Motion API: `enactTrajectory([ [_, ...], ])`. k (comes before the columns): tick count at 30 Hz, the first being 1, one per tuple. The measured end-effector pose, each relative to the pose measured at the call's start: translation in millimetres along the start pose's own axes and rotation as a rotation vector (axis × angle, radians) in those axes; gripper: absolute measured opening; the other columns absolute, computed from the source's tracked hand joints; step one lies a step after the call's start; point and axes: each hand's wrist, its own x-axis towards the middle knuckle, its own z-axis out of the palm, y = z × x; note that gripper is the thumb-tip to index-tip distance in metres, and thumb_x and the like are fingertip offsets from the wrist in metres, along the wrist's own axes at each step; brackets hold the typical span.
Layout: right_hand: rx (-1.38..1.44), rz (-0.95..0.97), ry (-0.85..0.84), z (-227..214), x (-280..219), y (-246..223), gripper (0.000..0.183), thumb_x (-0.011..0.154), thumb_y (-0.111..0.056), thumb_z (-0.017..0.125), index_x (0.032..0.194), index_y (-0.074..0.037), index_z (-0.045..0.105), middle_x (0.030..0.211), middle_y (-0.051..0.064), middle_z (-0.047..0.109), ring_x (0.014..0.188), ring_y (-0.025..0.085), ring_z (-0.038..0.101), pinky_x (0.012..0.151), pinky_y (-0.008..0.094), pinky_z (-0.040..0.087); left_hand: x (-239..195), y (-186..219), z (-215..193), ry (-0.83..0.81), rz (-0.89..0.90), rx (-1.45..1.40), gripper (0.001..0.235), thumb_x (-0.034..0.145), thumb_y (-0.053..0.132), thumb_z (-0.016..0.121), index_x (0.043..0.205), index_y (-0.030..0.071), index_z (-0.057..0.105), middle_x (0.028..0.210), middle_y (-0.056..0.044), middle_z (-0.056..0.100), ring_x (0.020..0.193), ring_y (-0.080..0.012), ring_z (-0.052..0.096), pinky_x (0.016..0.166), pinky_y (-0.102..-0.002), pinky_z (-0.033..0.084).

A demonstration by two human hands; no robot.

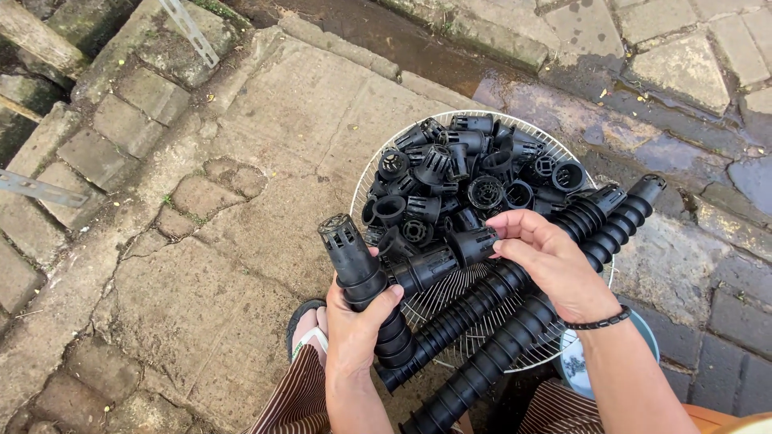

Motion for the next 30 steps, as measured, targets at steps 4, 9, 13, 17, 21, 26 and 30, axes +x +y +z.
enactTrajectory([
  [4,-0.044,0.003,0.009,0,-1,-4,0.033,0.088,0.0,0.062,0.12,-0.003,0.064,0.109,0.004,0.067,0.1,0.013,0.064,0.092,0.029,0.052,0,-1,2,-0.024,-0.001,-0.026,0.059,0.07,-0.005,0.08,0.125,0.006,0.066,0.085,0.002,0.061,0.076,-0.0082,0.059,0.072,-0.026,0.051],
  [9,-0.059,0.034,-0.068,-1,-5,-7,0.033,0.086,0.002,0.064,0.119,-0.004,0.065,0.109,0.003,0.068,0.099,0.012,0.066,0.089,0.028,0.054,1,-7,4,-0.025,-0.017,-0.005,0.059,0.069,-0.003,0.081,0.125,0.007,0.066,0.084,0.002,0.061,0.075,-0.0087,0.059,0.071,-0.026,0.051],
  [13,-0.055,0.023,-0.13,0,-7,-5,0.033,0.086,0.002,0.067,0.118,-0.005,0.064,0.109,0.003,0.067,0.099,0.011,0.066,0.088,0.028,0.054,0,-2,10,-0.048,-0.029,-0.028,0.059,0.069,-0.003,0.081,0.124,0.008,0.065,0.088,0.002,0.063,0.078,-0.0088,0.06,0.074,-0.026,0.051],
  [17,-0.097,0.038,-0.195,-2,-11,-10,0.032,0.084,0.001,0.071,0.115,-0.005,0.064,0.107,0.003,0.067,0.097,0.012,0.068,0.085,0.028,0.055,-1,-3,8,-0.072,-0.076,-0.028,0.061,0.066,-0.002,0.082,0.124,0.008,0.066,0.09,0.002,0.065,0.08,-0.0096,0.062,0.076,-0.027,0.052],
  [21,-0.196,0.056,-0.241,-6,-19,-21,0.031,0.082,-0.002,0.074,0.112,-0.005,0.066,0.105,0.002,0.07,0.096,0.012,0.07,0.085,0.029,0.057,-1,-9,3,-0.12,-0.12,-0.046,0.063,0.065,-0.001,0.082,0.125,0.009,0.067,0.087,0.001,0.062,0.08,-0.0101,0.061,0.076,-0.028,0.051],
  [26,-0.234,0.046,-0.178,-11,-26,-48,0.028,0.087,-0.009,0.067,0.115,-0.007,0.069,0.107,0.001,0.074,0.098,0.012,0.07,0.087,0.028,0.057,-3,2,8,-0.124,-0.12,-0.147,0.064,0.064,0.001,0.081,0.126,0.01,0.064,0.089,-0.001,0.062,0.079,-0.0132,0.062,0.075,-0.032,0.052],
  [30,-0.159,-0.039,0.038,-14,-2,-20,0.025,0.095,-0.013,0.061,0.118,-0.007,0.07,0.107,0.0,0.073,0.098,0.011,0.068,0.089,0.028,0.055,-5,13,3,-0.071,-0.051,-0.261,0.07,0.064,0.002,0.08,0.129,0.011,0.057,0.091,-0.003,0.064,0.082,-0.0158,0.065,0.076,-0.034,0.055],
])
